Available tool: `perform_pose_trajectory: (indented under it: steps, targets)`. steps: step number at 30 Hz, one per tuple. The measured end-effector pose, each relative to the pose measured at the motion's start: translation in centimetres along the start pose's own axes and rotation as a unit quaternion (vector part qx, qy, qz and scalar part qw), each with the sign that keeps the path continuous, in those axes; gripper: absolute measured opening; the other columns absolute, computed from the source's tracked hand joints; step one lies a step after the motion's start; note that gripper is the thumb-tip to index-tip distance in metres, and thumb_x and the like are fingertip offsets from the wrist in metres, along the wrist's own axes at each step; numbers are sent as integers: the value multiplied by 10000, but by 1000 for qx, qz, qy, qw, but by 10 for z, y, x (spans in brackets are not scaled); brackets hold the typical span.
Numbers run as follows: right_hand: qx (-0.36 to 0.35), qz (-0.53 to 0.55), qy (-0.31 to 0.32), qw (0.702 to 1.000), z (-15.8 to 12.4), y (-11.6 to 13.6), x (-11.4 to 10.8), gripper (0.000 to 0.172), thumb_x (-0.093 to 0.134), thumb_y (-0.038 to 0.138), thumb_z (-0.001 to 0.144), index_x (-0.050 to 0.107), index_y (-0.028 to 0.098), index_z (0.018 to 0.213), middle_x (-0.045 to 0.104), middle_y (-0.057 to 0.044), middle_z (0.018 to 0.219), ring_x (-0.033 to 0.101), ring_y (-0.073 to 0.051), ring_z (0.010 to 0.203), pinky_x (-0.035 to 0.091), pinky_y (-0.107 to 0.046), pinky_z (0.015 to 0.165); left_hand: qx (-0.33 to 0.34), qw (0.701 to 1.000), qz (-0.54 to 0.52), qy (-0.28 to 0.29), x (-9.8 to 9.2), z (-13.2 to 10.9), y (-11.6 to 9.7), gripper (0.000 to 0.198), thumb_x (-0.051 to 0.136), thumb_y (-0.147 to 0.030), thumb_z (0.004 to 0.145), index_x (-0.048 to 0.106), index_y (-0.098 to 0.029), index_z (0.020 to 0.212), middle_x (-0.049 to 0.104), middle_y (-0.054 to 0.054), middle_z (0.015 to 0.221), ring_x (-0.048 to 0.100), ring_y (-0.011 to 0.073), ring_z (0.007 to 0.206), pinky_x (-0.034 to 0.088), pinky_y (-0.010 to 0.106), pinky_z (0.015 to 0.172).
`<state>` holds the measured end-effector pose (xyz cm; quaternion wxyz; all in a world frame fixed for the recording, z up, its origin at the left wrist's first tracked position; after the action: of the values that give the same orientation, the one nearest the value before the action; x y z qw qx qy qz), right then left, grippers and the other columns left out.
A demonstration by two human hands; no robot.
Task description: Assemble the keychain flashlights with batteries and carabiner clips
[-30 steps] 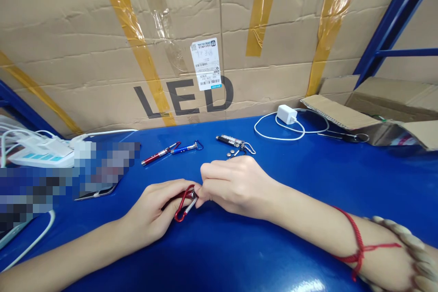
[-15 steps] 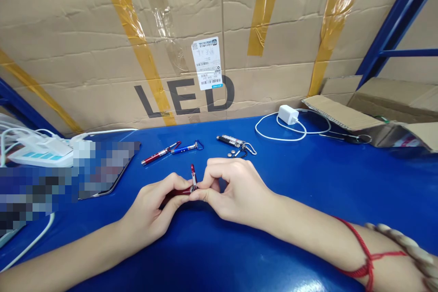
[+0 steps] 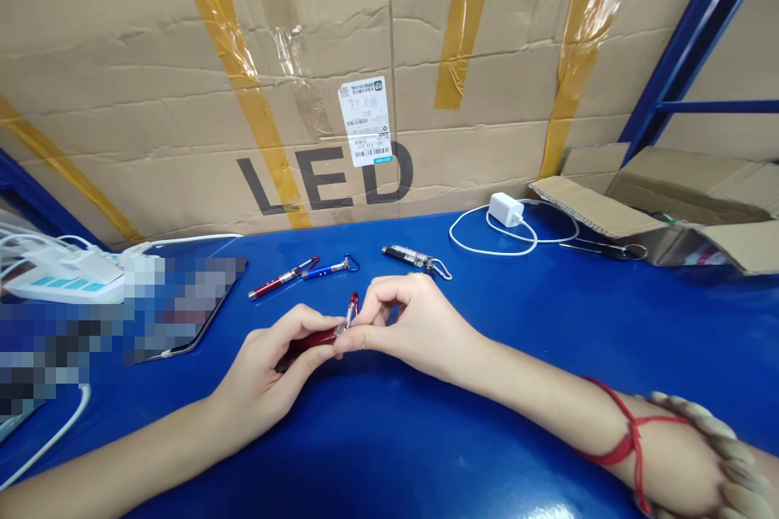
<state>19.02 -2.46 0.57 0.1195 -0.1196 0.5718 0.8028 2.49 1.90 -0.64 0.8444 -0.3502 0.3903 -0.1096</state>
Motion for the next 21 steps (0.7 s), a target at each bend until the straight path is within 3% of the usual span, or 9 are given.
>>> perform_pose_trajectory:
  steps: [4, 7, 10, 15, 21]
  targets:
    - [24, 11, -10, 1000, 2, -2, -3, 350, 838, 297, 492, 549, 148, 620, 557, 34, 628, 521, -86, 576, 417, -181, 478, 12, 1000, 7, 13, 0, -1, 1, 115, 491, -124, 861, 567, -181, 927, 688, -6, 811, 644, 102, 678, 494, 157, 615]
    - [-2, -19, -26, 999, 3, -1, -6, 534, 865, 250, 406, 584, 181, 855, 577, -7, 856, 554, -134, 746, 436, -181, 471, 31, 999, 14, 27, 0, -1, 0, 132, 488, -112, 861, 574, -177, 938, 688, -2, 821, 641, 100, 688, 492, 156, 637]
    - [7, -13, -1, 1000, 3, -3, -4, 670, 864, 245, 404, 564, 207, 1001, 567, -30, 939, 556, -174, 853, 466, -204, 495, 49, 997, 23, 48, 0, 0, -1, 165, 476, -97, 863, 579, -176, 965, 692, -2, 820, 640, 101, 695, 489, 155, 653]
    - [57, 5, 8, 998, 1, -12, 0, 688, 866, 253, 402, 561, 205, 1016, 571, -23, 919, 557, -172, 840, 486, -246, 573, 46, 995, 29, 84, 0, -1, 0, 233, 441, -94, 880, 582, -200, 1032, 702, 3, 906, 649, 117, 785, 488, 180, 737]
    - [57, -13, 20, 998, 2, -14, 3, 581, 841, 306, 484, 591, 200, 997, 584, -23, 900, 573, -166, 828, 492, -231, 561, 23, 995, 61, 70, 0, 0, 2, 208, 426, -117, 883, 599, -192, 969, 700, 9, 880, 645, 127, 770, 479, 197, 727]
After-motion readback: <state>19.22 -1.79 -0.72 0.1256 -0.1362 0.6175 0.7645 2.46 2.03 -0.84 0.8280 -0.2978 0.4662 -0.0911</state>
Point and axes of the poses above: each hand's wrist, its own z-axis towards the middle knuckle, its own x-axis out of the palm, y = z × x, the point moved 2 cm from there along z, towards the middle knuckle
